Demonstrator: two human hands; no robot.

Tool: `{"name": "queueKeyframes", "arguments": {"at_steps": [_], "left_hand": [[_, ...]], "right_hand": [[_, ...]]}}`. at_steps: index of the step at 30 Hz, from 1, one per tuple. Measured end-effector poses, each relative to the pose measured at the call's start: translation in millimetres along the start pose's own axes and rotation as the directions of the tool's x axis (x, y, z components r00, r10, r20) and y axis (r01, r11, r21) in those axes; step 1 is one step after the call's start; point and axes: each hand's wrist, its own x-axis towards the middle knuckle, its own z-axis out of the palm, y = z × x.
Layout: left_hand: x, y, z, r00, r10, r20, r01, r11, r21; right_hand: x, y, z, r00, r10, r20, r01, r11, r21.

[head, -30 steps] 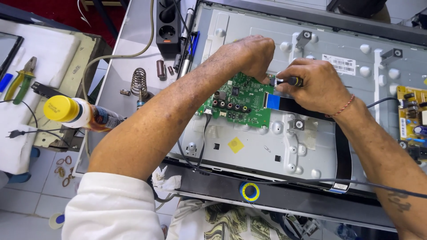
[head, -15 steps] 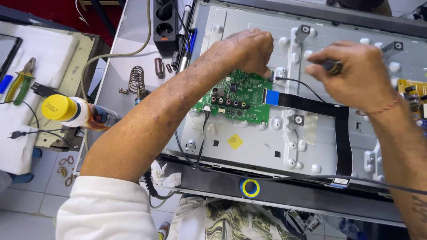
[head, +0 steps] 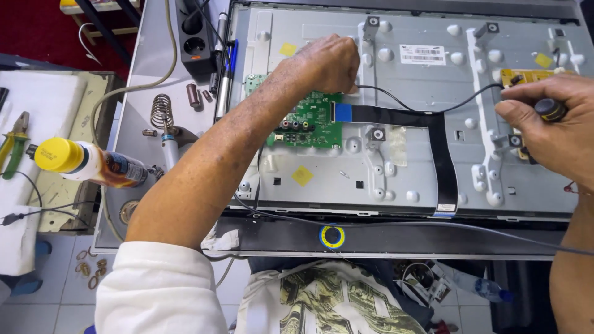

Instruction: The person uses a screwdriver to remove screws from a circuit board inside a disassembled television. They then lift the board out, place it aside, and proceed to unscrew and remove another circuit board from the device's chassis.

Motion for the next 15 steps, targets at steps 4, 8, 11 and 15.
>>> {"name": "queueKeyframes", "arguments": {"at_steps": [4, 8, 11, 15], "left_hand": [[0, 7, -1, 1.000, -0.003, -0.005, 0.003, 1.000, 0.005], [2, 18, 6, 0.999, -0.006, -0.048, 0.009, 0.998, 0.064], [14, 23, 22, 0.999, -0.038, -0.037, 0.044, 0.987, 0.158], [15, 27, 20, 0.999, -0.019, -0.038, 0.026, 0.980, 0.196]], "right_hand": [[-5, 3, 8, 0.997, -0.081, 0.001, 0.080, 0.980, -0.184], [13, 13, 44, 0.977, -0.158, 0.140, 0.209, 0.815, -0.540], [38, -17, 50, 0.906, 0.064, 0.418, 0.225, 0.763, -0.605], [51, -13, 56, 0.889, 0.105, 0.446, 0.242, 0.718, -0.652]]}}
